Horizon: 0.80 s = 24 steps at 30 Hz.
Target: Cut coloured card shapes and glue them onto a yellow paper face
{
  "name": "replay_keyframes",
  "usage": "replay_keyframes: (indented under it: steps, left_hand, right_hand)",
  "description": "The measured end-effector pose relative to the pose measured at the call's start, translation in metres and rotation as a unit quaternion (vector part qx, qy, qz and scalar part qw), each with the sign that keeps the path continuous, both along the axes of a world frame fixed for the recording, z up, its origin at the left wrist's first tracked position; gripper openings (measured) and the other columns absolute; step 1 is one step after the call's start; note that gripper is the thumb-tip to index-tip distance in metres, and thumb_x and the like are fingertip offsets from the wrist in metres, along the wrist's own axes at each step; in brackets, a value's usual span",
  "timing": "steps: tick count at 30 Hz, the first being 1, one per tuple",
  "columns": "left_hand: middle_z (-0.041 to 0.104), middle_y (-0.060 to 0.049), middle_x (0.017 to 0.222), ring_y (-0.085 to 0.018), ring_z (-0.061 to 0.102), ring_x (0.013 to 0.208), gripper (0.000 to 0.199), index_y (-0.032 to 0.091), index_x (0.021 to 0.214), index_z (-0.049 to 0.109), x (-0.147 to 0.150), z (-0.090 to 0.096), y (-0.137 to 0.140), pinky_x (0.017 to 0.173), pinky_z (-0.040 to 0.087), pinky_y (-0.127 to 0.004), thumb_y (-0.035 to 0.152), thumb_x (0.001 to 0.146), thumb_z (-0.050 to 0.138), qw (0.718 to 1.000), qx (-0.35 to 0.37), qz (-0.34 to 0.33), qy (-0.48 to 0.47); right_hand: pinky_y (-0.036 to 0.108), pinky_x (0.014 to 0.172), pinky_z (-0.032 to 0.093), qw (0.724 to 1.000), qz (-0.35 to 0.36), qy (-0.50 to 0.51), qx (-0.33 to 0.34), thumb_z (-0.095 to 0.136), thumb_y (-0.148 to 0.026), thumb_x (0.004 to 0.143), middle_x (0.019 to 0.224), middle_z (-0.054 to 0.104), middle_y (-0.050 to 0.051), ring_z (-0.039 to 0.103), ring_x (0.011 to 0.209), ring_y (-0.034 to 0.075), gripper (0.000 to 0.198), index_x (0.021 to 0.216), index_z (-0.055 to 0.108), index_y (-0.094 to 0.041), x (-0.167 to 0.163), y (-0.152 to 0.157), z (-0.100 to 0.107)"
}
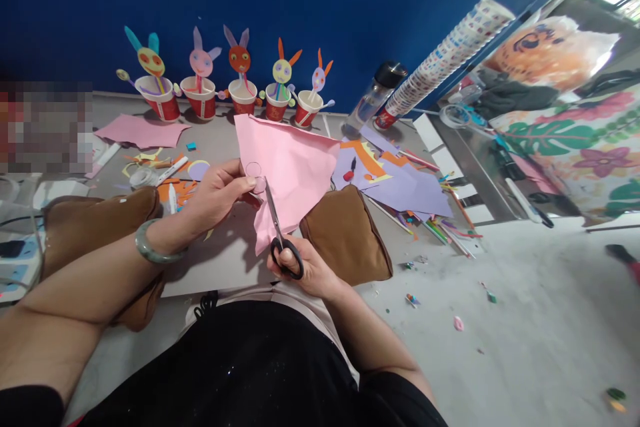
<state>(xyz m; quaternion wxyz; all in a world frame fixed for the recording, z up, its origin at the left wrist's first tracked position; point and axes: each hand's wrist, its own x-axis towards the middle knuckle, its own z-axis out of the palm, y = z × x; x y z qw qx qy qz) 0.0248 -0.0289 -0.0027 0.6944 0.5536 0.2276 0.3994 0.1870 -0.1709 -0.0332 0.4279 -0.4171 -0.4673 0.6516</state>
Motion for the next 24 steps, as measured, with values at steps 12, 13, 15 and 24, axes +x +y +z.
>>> replay_keyframes:
  steps: [12,13,15,24]
  left_hand:
    - [0.067,0.001,0.070,-0.009,0.065,0.062,0.007,0.017,0.079,0.062,-0.003,0.003,-0.001,0.059,0.058,-0.020,0.023,0.080,0.063,1.000,-0.001,-0.014,0.003]
    - [0.066,0.001,0.070,-0.008,0.064,0.062,0.006,0.017,0.079,0.062,-0.003,0.003,-0.002,0.059,0.058,-0.020,0.023,0.080,0.063,1.000,-0.002,-0.014,0.001]
    - [0.066,0.001,0.070,-0.008,0.064,0.063,0.007,0.017,0.079,0.062,-0.003,0.004,-0.002,0.059,0.058,-0.020,0.023,0.079,0.063,1.000,-0.003,-0.013,-0.001]
    - [0.066,0.001,0.071,-0.009,0.064,0.064,0.007,0.017,0.081,0.062,-0.003,0.002,-0.002,0.060,0.058,-0.020,0.023,0.078,0.063,1.000,-0.008,-0.011,-0.002]
  right_hand:
    - [0.021,0.042,0.023,1.000,0.003,-0.025,0.006,0.060,-0.081,0.081,0.067,0.053,0.000,0.035,0.051,0.007,0.063,0.076,0.050,-0.019,-0.003,0.011,0.010]
    - [0.021,0.042,0.023,1.000,0.000,-0.030,0.006,0.060,-0.081,0.080,0.067,0.053,0.000,0.035,0.051,0.007,0.063,0.075,0.050,-0.019,-0.003,0.012,0.011]
    - [0.022,0.042,0.023,0.999,-0.006,-0.040,0.008,0.060,-0.081,0.080,0.065,0.052,-0.001,0.035,0.051,0.007,0.063,0.074,0.049,-0.020,-0.003,0.012,0.013]
    - [0.023,0.045,0.025,0.996,-0.011,-0.080,0.026,0.060,-0.079,0.082,0.064,0.051,-0.001,0.038,0.054,0.009,0.060,0.073,0.049,-0.020,-0.001,0.013,0.015]
